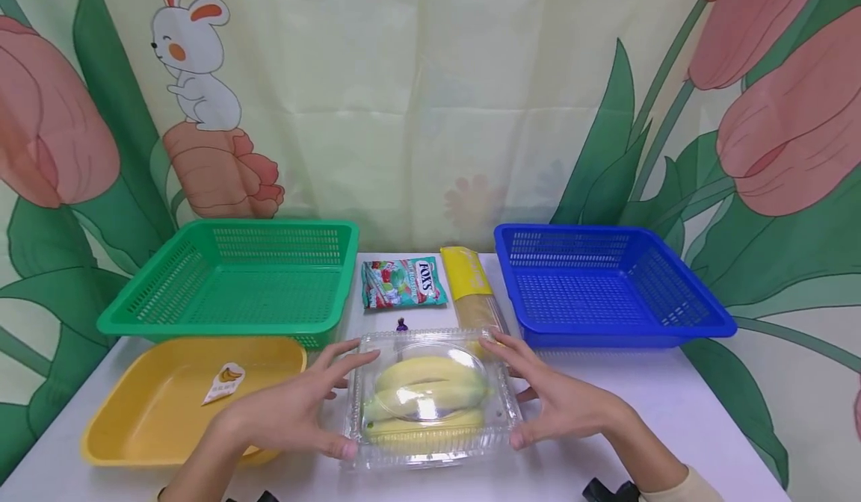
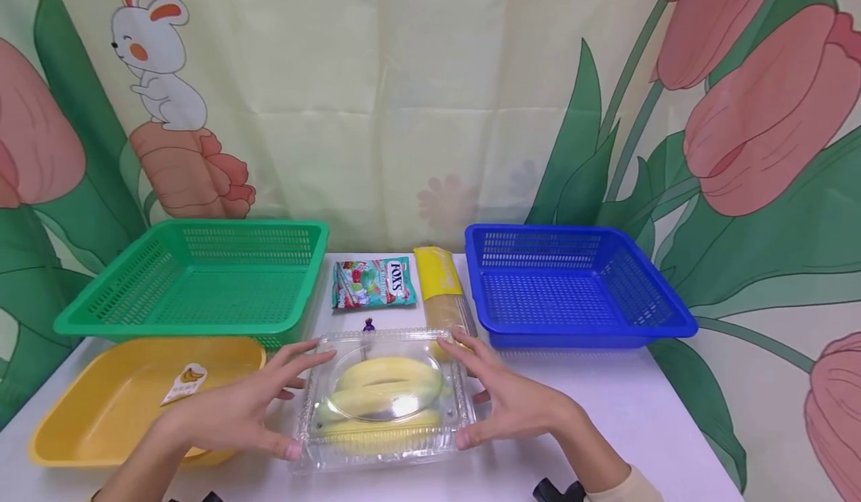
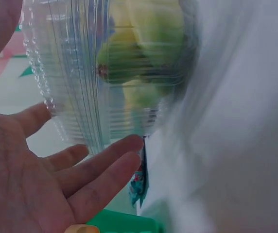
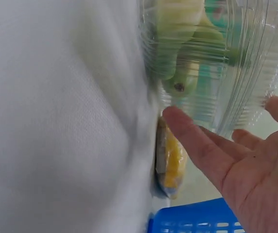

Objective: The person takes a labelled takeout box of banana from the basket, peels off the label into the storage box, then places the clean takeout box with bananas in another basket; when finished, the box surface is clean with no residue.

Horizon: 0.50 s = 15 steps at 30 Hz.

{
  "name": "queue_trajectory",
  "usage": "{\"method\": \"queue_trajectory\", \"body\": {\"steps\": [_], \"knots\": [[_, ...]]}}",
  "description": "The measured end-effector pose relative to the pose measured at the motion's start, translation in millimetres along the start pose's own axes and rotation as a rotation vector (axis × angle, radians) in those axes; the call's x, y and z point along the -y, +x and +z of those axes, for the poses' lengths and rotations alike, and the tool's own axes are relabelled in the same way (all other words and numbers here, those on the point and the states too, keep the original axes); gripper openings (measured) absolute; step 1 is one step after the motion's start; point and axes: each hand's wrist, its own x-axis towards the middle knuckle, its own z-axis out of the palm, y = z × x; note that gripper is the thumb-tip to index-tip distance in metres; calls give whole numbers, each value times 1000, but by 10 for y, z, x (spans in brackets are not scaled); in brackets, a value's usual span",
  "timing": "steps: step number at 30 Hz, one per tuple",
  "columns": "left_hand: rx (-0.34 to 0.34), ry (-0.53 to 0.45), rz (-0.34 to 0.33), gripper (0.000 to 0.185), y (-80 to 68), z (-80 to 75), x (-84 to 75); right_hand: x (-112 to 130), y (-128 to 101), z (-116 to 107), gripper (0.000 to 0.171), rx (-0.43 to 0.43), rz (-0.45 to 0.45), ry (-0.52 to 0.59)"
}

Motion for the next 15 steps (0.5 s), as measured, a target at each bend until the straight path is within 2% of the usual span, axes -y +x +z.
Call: {"method": "queue_trajectory", "body": {"steps": [6,15], "knots": [[-2,-31,26,110,43,62,18,10,-16,22,117,-5,-2,-19],[-43,-50,10,110,30,97,14,74,-29,62,114,-27,16,-26]]}}
